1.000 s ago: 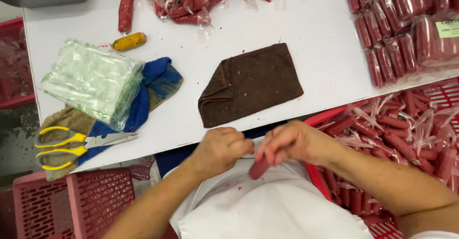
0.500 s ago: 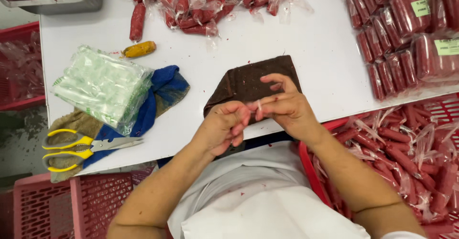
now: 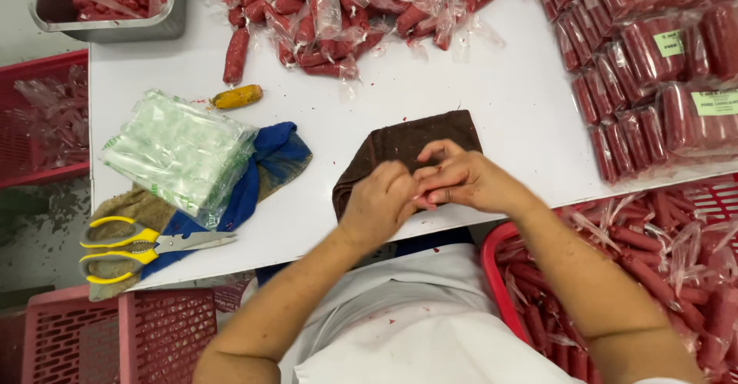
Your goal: The person repeatedly picks up individual sausages from a pile on a white table, wraps each one in a clear plastic bag, and places the wrapped sausage into a red basket. The workspace includes a brown cloth, scissors, and a container of ground meat.
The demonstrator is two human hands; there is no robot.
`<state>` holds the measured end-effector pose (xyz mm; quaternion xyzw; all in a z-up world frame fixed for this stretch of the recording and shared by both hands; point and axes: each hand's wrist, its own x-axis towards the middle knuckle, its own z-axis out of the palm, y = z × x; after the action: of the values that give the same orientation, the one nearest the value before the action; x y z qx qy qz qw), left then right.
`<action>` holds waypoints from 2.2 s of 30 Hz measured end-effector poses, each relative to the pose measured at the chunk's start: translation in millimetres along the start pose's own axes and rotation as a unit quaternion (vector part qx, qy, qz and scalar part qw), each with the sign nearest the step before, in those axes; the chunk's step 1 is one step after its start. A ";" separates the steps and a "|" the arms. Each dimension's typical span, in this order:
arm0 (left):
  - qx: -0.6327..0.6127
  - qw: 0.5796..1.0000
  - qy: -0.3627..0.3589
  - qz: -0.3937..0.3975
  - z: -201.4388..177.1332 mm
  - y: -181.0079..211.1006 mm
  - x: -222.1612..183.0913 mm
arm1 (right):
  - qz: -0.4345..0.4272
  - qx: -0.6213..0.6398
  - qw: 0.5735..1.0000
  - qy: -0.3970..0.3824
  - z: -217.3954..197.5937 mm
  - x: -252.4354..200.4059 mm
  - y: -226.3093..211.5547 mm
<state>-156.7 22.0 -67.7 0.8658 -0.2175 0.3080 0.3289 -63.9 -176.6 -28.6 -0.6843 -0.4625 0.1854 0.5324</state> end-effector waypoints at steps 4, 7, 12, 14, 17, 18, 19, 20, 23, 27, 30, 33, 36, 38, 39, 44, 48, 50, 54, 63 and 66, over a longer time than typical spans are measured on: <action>0.132 0.987 0.089 0.036 24.9 25.0 -39.8 | 0.026 0.180 0.966 0.186 56.8 -14.9 20.5; -0.075 0.985 0.078 -0.136 9.0 40.0 -24.0 | 0.051 0.136 0.925 0.352 78.0 -11.9 18.8; -0.264 0.941 0.115 -0.178 5.7 19.0 17.5 | 0.008 -0.015 0.916 0.402 93.5 -11.0 34.4; -0.348 0.916 0.094 -0.175 18.8 3.5 6.3 | -0.019 -0.117 0.921 0.370 80.4 0.8 5.9; -0.309 0.948 0.026 -0.076 -18.8 11.2 25.3 | -0.100 -0.187 0.930 0.300 75.5 -5.8 20.8; -0.177 0.984 -0.016 0.018 -41.7 18.9 36.8 | -0.154 -0.155 0.941 0.259 76.8 -11.0 35.5; -0.176 0.984 -0.015 0.018 -48.5 5.0 40.7 | -0.155 -0.154 0.941 0.258 77.7 -3.3 7.8; -0.093 0.993 -0.028 0.063 -55.0 -8.7 44.7 | -0.088 -0.075 0.970 0.215 78.2 4.0 -19.9; -0.067 0.988 -0.106 0.090 -45.9 -46.7 68.9 | 0.055 -0.002 0.986 0.158 49.0 -4.2 -54.5; -0.106 0.962 -0.140 0.208 -31.5 -180.0 192.5 | 0.298 -0.203 0.930 0.072 -41.7 -106.0 -96.9; 0.271 0.899 -0.339 -0.055 -92.8 -184.9 241.3 | 0.694 -0.269 0.620 -0.249 -131.2 -326.0 50.9; 0.307 0.915 -0.248 0.078 -43.8 -286.5 242.7 | 0.598 -0.383 0.672 -0.212 -111.2 -213.3 -43.8; 0.114 0.987 -0.098 0.058 -73.0 -210.3 247.2 | 0.206 -0.423 0.877 0.097 -71.9 -71.9 -107.1; 0.056 0.994 -0.094 0.003 -87.8 -146.8 230.5 | 0.137 -0.370 0.908 0.139 -76.0 -0.4 -58.8; 0.000 0.995 -0.086 -0.049 -94.6 -114.2 224.1 | 0.063 -0.317 0.929 0.181 -72.5 40.9 -41.6; -0.292 0.952 0.041 -0.080 -37.5 -56.6 163.7 | 0.023 -0.013 0.961 0.274 -3.7 92.0 -16.8; -0.640 0.711 0.081 -0.279 -35.6 7.0 125.6 | -0.022 -0.023 0.975 0.221 21.4 41.0 -38.4; -0.601 0.747 0.061 -0.277 -40.5 19.3 102.1 | -0.019 -0.080 0.979 0.189 28.8 19.8 -42.8; -0.458 0.881 -0.011 -0.117 -105.3 42.7 65.2 | -0.115 -0.267 0.951 0.105 34.9 6.3 -67.5; -0.685 0.385 -0.114 -0.607 -34.3 63.6 -108.6 | -0.203 -0.441 0.874 -0.019 103.5 -42.4 5.0; -0.628 0.506 -0.117 -0.580 -32.2 49.5 -117.5 | -0.176 -0.298 0.931 -0.116 73.2 -40.1 -13.8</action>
<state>-282.1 31.1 -106.5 0.3939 0.1599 -0.2725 0.8632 -144.8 -169.0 -52.4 -0.6928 -0.6682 0.0206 0.2705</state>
